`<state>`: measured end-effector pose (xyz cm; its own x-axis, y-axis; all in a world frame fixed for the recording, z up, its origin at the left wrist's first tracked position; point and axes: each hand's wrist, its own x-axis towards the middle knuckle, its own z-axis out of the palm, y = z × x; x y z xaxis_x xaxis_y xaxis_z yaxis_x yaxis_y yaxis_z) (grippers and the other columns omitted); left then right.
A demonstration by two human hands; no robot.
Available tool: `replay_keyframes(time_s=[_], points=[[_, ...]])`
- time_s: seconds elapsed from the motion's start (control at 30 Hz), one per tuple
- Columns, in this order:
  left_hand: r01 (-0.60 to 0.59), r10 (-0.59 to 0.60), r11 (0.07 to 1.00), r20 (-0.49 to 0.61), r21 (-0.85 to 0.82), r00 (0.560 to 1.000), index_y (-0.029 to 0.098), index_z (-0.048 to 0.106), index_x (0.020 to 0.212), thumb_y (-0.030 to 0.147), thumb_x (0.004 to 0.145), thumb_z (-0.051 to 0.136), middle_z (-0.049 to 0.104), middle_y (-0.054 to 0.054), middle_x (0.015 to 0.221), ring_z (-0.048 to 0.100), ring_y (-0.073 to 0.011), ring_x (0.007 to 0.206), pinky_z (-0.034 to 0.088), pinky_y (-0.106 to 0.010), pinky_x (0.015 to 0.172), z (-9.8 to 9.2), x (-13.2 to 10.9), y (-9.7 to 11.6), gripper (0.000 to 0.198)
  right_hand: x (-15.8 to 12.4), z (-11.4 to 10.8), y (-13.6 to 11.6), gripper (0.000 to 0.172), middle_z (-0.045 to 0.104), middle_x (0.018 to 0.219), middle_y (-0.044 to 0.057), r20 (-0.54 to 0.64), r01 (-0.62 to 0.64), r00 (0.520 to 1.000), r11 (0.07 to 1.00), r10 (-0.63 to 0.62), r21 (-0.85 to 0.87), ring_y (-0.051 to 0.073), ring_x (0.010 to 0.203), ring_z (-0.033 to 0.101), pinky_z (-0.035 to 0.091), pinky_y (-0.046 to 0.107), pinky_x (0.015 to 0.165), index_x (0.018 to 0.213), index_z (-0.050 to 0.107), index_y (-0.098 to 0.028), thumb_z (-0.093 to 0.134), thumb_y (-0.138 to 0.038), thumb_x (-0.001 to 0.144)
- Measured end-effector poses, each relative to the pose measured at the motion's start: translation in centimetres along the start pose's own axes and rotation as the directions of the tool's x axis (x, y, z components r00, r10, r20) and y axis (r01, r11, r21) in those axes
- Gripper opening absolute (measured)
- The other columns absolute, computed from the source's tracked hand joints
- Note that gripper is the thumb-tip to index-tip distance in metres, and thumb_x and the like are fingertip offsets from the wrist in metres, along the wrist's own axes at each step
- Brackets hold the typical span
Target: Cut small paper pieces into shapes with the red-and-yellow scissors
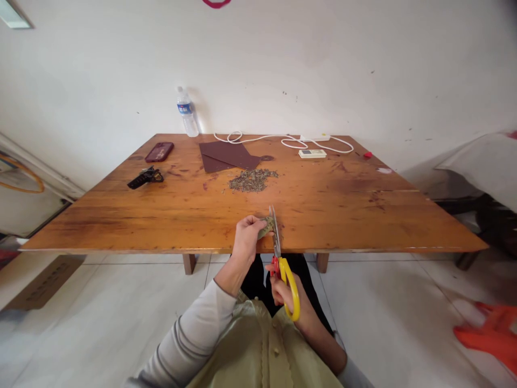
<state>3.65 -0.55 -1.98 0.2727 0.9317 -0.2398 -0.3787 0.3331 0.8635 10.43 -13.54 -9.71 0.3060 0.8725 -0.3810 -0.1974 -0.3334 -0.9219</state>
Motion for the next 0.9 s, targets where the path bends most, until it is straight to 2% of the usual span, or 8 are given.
replay_keyframes(time_s=[0.13,0.23,0.37,0.53,0.73,0.9], points=[[0.011,-0.011,1.0,0.012,-0.009,1.0,0.018,0.05,0.051,0.017,0.055,0.078,0.052,0.004,0.054,0.055,-0.0108,0.057,0.06,-0.031,0.064,-0.1,-0.1,0.2,0.028,-0.3,-0.1,-0.4,0.053,0.042,0.052,-0.013,0.036,-0.027,0.999,0.999,0.026,0.035,0.007,0.039,0.03,0.028,0.026,0.044,0.106,0.065,-0.013,0.068,-0.05,0.067],[0.009,-0.009,1.0,0.011,-0.011,1.0,0.018,0.05,0.05,0.018,0.053,0.078,0.053,0.004,0.054,0.056,-0.0107,0.058,0.061,-0.031,0.064,-0.2,0.0,0.2,0.028,-0.5,-0.6,-0.8,0.05,0.042,0.053,-0.012,0.104,-0.022,0.995,0.993,0.009,0.12,0.009,0.044,0.034,0.031,0.028,0.051,0.106,0.066,-0.016,0.07,-0.047,0.067],[0.009,-0.009,1.0,0.012,0.001,1.0,0.018,0.051,0.049,0.019,0.05,0.08,0.052,0.004,0.054,0.054,-0.0101,0.058,0.061,-0.03,0.063,-0.3,0.1,0.0,0.029,-0.5,-1.3,-1.0,0.046,0.048,0.057,-0.01,0.104,-0.017,0.995,0.991,0.003,0.132,0.011,0.049,0.039,0.035,0.032,0.058,0.105,0.068,-0.018,0.072,-0.041,0.065],[0.02,-0.02,1.0,0.013,-0.008,1.0,0.018,0.051,0.049,0.018,0.049,0.079,0.052,0.003,0.054,0.056,-0.0111,0.061,0.061,-0.029,0.063,-0.2,0.2,0.0,0.028,-0.6,-1.4,-1.3,0.044,0.048,0.057,-0.009,0.099,-0.012,0.995,0.992,0.0,0.123,0.011,0.047,0.039,0.034,0.031,0.056,0.105,0.067,-0.018,0.07,-0.04,0.066],[0.026,-0.026,1.0,0.005,-0.007,1.0,0.017,0.051,0.048,0.017,0.049,0.078,0.053,0.003,0.054,0.056,-0.0104,0.06,0.061,-0.029,0.064,-0.2,0.1,0.1,0.027,-0.4,-1.3,-1.3,0.048,0.039,0.05,-0.014,0.085,-0.058,0.995,0.994,0.05,0.098,0.007,0.04,0.03,0.026,0.027,0.048,0.104,0.065,-0.015,0.073,-0.041,0.065],[0.037,-0.037,0.999,0.019,0.003,0.999,0.018,0.05,0.048,0.016,0.05,0.078,0.053,0.002,0.055,0.056,-0.0101,0.06,0.062,-0.029,0.065,-0.2,0.1,0.3,0.028,-0.4,-1.7,-1.1,0.05,0.043,0.052,-0.013,0.088,-0.063,0.995,0.995,0.056,0.073,0.006,0.037,0.03,0.022,0.026,0.044,0.102,0.064,-0.016,0.075,-0.047,0.065]])
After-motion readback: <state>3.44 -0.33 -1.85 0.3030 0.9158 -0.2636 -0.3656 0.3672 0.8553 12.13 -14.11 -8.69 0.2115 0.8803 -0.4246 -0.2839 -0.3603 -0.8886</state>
